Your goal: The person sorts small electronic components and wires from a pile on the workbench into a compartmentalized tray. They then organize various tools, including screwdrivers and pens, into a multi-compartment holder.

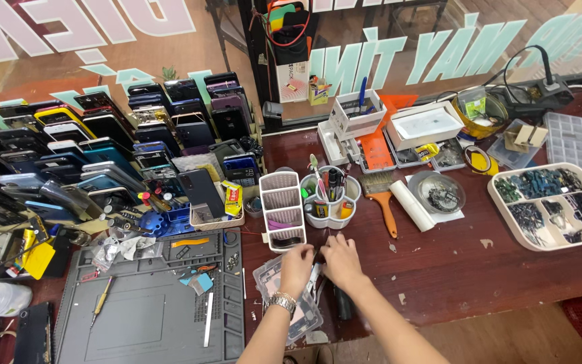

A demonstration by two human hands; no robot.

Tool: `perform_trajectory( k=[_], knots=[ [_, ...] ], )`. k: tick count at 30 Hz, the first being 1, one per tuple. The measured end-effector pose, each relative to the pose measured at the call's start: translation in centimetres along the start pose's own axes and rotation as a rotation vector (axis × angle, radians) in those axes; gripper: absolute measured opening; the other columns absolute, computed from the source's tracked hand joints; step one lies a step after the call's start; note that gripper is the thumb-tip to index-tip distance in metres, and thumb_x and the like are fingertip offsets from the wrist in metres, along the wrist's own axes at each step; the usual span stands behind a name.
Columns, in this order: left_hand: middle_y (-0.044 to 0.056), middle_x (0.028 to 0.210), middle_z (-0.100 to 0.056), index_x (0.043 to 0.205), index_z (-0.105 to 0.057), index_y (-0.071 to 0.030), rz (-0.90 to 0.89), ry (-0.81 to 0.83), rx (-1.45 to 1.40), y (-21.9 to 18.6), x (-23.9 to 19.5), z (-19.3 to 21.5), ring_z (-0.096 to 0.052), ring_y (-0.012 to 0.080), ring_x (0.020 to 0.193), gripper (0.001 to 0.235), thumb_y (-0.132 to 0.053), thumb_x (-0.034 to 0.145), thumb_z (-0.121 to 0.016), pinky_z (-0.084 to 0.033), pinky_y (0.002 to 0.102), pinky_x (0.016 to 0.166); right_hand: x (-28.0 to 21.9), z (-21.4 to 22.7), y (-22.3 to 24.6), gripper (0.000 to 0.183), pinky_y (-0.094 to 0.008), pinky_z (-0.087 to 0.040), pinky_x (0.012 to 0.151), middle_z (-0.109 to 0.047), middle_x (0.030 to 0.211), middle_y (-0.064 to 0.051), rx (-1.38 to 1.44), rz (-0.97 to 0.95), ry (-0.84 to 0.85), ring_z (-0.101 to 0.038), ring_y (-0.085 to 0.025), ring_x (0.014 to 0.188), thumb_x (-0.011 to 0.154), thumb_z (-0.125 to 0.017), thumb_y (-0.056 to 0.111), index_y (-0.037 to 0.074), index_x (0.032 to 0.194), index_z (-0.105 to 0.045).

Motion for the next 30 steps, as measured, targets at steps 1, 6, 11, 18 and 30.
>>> perform_trajectory(
  k=[1,6,11,18,30],
  knots=[
    [0.017,0.103,-0.077,0.112,-0.077,-0.006,0.000,0.025,-0.011,0.6,-0.6,-0.2,-0.075,0.0287,0.097,0.025,-0.019,0.093,-0.066,-0.057,0.037,0.087,-0.8,-0.6,0.5,0.037,-0.048,-0.039,0.096,-0.061,0.110,-0.013,-0.053,0.029,-0.017,-0.051,-0.032,0.112,0.067,-0.080,0.016,0.007,0.102,-0.072],
    [0.015,0.106,-0.077,0.118,-0.072,-0.005,-0.030,0.088,-0.107,2.4,-2.2,-0.6,-0.076,0.0258,0.099,0.030,-0.015,0.090,-0.067,-0.058,0.036,0.089,-2.1,-0.6,1.5,0.032,-0.049,-0.036,0.102,-0.060,0.109,-0.012,-0.110,0.087,-0.145,-0.051,-0.030,0.111,0.069,-0.075,0.009,0.007,0.101,-0.069],
    [0.014,0.105,-0.078,0.117,-0.072,-0.004,-0.105,0.147,-0.083,2.2,-1.9,-0.9,-0.077,0.0262,0.095,0.032,-0.015,0.087,-0.070,-0.058,0.036,0.086,-2.3,2.6,1.3,0.028,-0.047,-0.044,0.094,-0.063,0.098,-0.009,0.087,0.083,-0.150,-0.057,-0.032,0.104,0.073,-0.074,0.006,0.007,0.098,-0.062],
    [0.010,0.086,-0.081,0.099,-0.078,-0.002,-0.081,0.247,-0.204,-1.0,-1.3,-0.6,-0.079,0.0164,0.079,0.019,-0.011,0.089,-0.064,-0.060,0.031,0.075,-0.1,7.5,-1.2,0.031,-0.033,-0.056,0.072,-0.070,0.089,-0.005,0.794,-0.139,-0.188,-0.068,-0.017,0.078,0.081,-0.072,-0.001,0.008,0.108,-0.061],
    [0.010,0.091,-0.081,0.107,-0.076,0.000,-0.194,0.077,-0.312,-10.5,2.5,2.6,-0.077,0.0127,0.080,0.022,-0.014,0.090,-0.070,-0.058,0.028,0.073,3.6,9.5,-3.3,0.028,-0.026,-0.055,0.073,-0.067,0.095,-0.002,1.000,-0.094,-0.296,-0.066,-0.009,0.082,0.090,-0.072,0.013,0.008,0.117,-0.071]
  ],
)
Point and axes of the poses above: each hand's wrist, its own x-axis towards the middle knuckle, its own z-axis out of the back of the hand, y = z × x, the point moved 6 cm from there along x, towards the middle knuckle
